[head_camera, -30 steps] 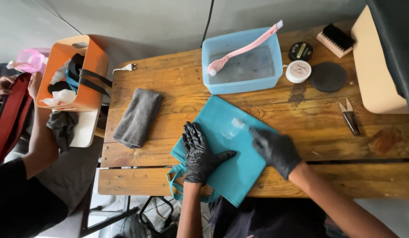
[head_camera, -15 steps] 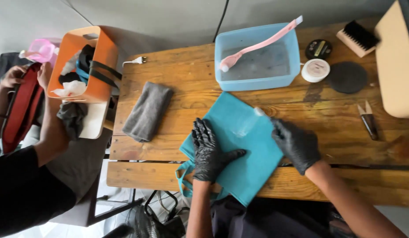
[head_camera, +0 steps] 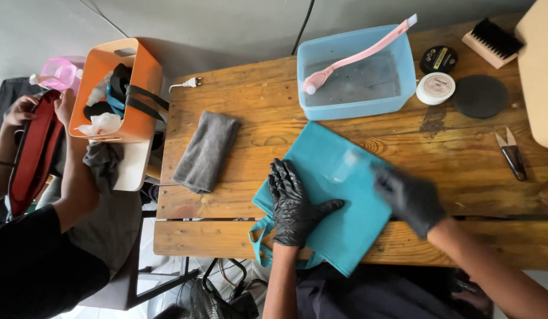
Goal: Applying and spreading a white repair paste or cleaning agent onto a blue tote bag using a spatula and gloved hands at a repair bench.
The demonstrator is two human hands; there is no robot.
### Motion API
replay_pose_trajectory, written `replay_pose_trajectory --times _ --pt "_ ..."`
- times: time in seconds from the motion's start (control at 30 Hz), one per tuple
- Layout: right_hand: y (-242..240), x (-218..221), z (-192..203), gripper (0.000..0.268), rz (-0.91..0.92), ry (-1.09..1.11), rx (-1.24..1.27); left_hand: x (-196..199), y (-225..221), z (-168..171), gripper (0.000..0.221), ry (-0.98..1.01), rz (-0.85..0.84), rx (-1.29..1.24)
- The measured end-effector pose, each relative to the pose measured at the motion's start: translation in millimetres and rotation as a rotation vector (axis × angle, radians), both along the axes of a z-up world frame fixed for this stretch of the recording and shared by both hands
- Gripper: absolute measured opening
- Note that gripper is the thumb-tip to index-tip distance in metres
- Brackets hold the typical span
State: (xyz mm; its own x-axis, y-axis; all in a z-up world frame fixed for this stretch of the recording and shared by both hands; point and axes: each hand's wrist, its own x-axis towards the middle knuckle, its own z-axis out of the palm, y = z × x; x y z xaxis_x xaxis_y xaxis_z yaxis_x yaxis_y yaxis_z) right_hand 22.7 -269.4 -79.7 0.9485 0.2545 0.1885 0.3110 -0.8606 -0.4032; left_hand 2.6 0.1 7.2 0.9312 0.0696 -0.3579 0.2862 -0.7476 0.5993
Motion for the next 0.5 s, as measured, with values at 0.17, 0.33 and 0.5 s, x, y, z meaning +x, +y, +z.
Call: replay_pose_trajectory --times 0.17,0.33,0.5 --pt "26.4 -13.0 12.9 0.025 0.043 -0.015 0.021 -2.2 2.4 14.1 0.155 0.013 0.04 0.008" --pt "27.6 6.5 -1.2 0.029 -0.104 -0.213 -0.203 -7.9 0.7 21.1 0.155 0.089 0.109 0.033" --pt "34.1 24.8 -3.6 0.028 0.074 0.087 0.174 -10.6 4.0 6.9 0.151 -0.036 0.018 0.157"
